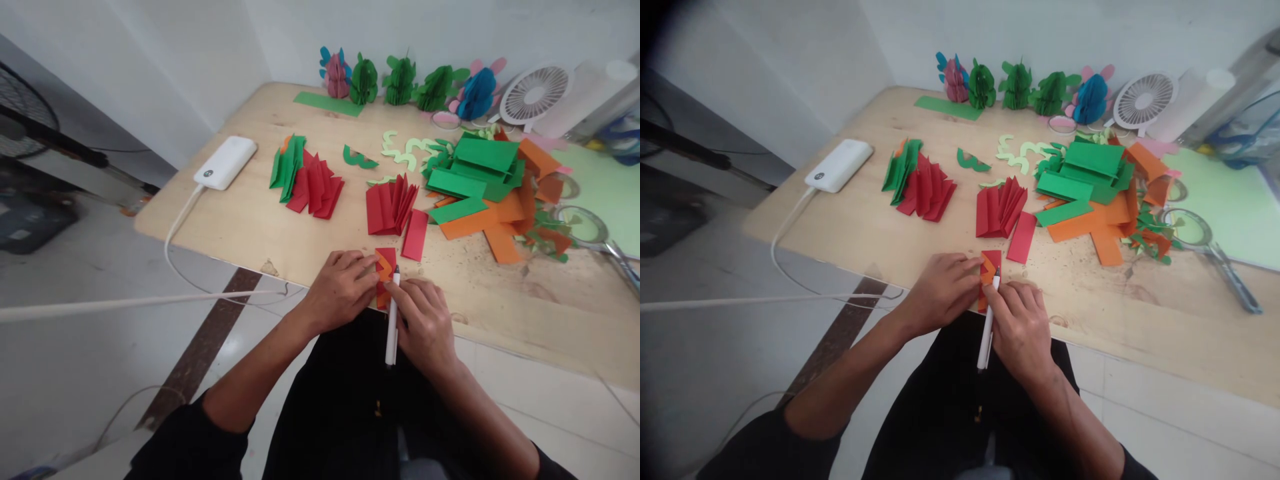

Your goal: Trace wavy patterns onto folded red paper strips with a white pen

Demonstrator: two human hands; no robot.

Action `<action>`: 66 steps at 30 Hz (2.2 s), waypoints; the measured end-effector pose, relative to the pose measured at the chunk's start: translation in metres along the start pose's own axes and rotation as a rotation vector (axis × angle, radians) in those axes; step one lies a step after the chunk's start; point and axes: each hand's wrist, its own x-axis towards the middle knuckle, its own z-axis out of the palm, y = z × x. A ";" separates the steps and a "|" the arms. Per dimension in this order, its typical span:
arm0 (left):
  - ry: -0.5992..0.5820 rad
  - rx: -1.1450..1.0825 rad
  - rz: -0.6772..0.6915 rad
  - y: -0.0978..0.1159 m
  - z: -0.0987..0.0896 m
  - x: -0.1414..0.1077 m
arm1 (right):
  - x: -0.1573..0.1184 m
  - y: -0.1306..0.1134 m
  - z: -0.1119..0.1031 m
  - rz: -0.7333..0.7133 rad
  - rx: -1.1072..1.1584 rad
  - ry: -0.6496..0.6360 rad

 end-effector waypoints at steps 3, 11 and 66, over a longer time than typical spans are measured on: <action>-0.024 -0.008 -0.006 -0.001 -0.001 0.001 | 0.000 0.001 0.000 0.004 0.002 -0.004; 0.038 0.052 -0.002 0.001 0.001 0.000 | 0.000 0.001 0.001 -0.003 0.000 -0.006; 0.052 -0.168 -0.057 0.001 -0.004 -0.002 | 0.066 0.011 0.012 0.672 0.630 -0.039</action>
